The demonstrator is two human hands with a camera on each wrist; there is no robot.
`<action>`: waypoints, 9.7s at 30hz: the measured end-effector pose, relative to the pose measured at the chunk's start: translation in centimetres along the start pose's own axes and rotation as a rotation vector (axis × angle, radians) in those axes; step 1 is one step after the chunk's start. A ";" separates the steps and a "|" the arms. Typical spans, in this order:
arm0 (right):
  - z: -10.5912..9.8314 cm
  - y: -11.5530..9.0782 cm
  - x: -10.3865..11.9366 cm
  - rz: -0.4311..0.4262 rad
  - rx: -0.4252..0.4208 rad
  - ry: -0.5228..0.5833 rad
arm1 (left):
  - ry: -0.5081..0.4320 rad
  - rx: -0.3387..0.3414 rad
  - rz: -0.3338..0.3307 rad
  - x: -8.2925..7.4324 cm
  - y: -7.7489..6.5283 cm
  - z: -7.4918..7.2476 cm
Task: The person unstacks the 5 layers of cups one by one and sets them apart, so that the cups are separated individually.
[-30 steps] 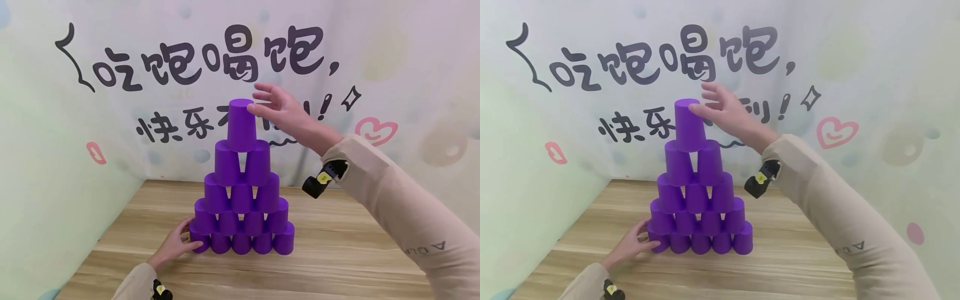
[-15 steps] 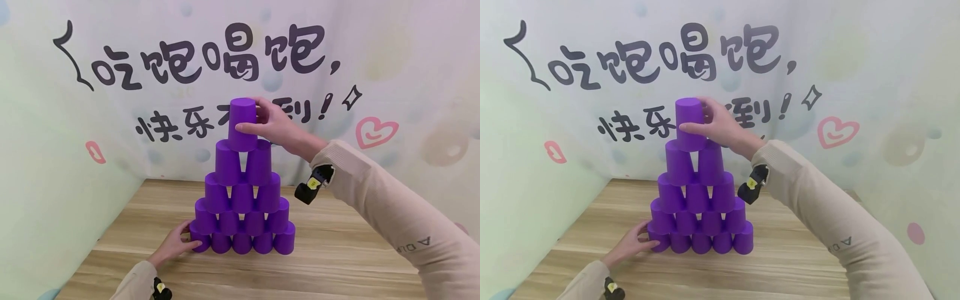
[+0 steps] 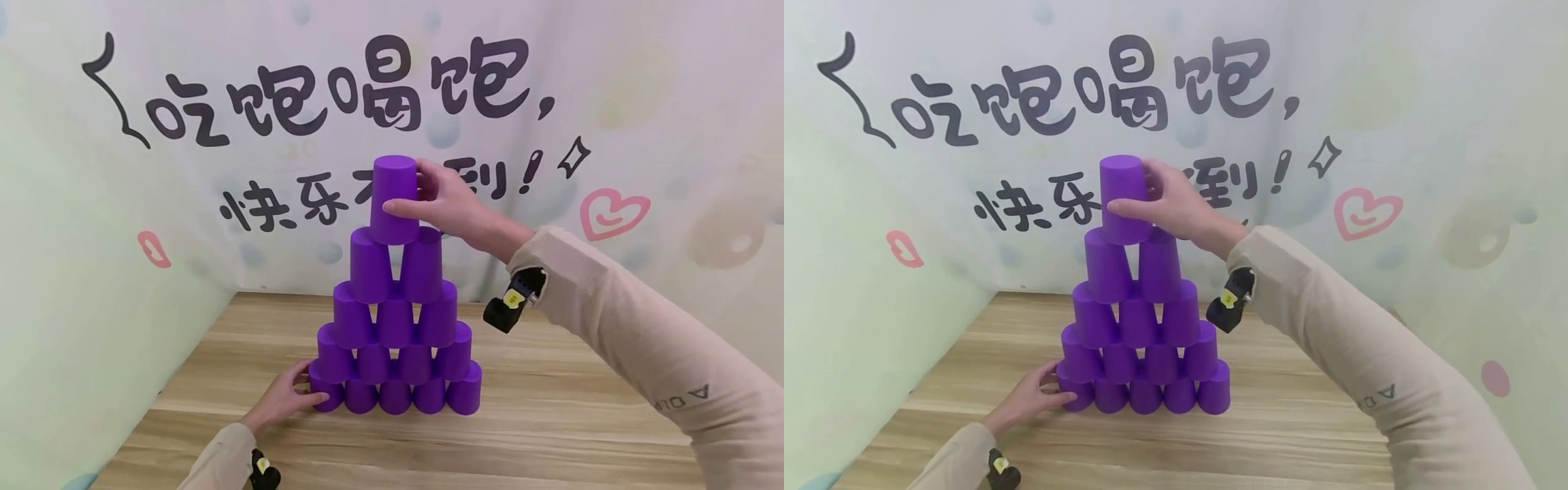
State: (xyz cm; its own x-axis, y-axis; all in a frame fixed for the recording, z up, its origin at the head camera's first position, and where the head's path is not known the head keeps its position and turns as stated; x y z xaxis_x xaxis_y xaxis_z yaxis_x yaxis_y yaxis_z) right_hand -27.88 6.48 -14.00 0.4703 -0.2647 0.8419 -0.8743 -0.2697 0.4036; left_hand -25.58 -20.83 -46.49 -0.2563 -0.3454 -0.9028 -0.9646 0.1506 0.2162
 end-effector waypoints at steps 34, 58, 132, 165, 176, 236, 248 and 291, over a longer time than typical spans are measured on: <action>-17.7 -5.9 -9.1 0.117 -0.417 -0.250 | -0.036 0.012 -0.059 -0.3 -0.1 0.1; -10.6 -13.0 -31.8 0.299 -0.456 -0.323 | -0.073 0.004 -0.033 0.1 -0.4 0.1; 0.3 -4.6 -8.7 0.022 0.061 0.072 | -0.006 0.022 -0.024 -0.3 -0.3 -0.1; -14.8 -6.6 -14.6 0.126 -0.442 -0.225 | 0.000 -0.001 -0.053 0.0 -0.5 -0.5; -18.2 -11.7 -26.0 0.307 -0.501 -0.327 | -0.011 0.012 -0.056 -0.1 -0.4 -0.3; -16.5 -12.8 -27.2 0.294 -0.400 -0.315 | -0.020 0.019 -0.013 -0.5 -0.2 -0.3; -13.6 -6.2 -14.1 0.098 -0.365 -0.189 | -0.016 0.015 -0.037 -0.1 -0.4 -0.1; 4.8 -2.3 -6.2 0.001 -0.027 0.053 | -0.025 0.008 -0.022 -0.1 -0.3 0.0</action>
State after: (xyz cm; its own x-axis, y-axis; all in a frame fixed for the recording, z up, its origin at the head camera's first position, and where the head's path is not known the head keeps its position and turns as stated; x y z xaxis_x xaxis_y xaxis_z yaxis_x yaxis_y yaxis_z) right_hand -28.21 4.31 -21.84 0.4626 -0.2151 0.8600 -0.8781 -0.2445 0.4112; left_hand -25.25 -20.86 -46.46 -0.2329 -0.3259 -0.9162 -0.9696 0.1509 0.1928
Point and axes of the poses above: each hand's wrist, its own y-axis towards the middle knuckle, its own z-axis out of the palm, x = y × z, the point moved 3 cm from there along y, towards the middle knuckle, and after that the axes turned 11 degrees about -x, right-handed, at the moved point
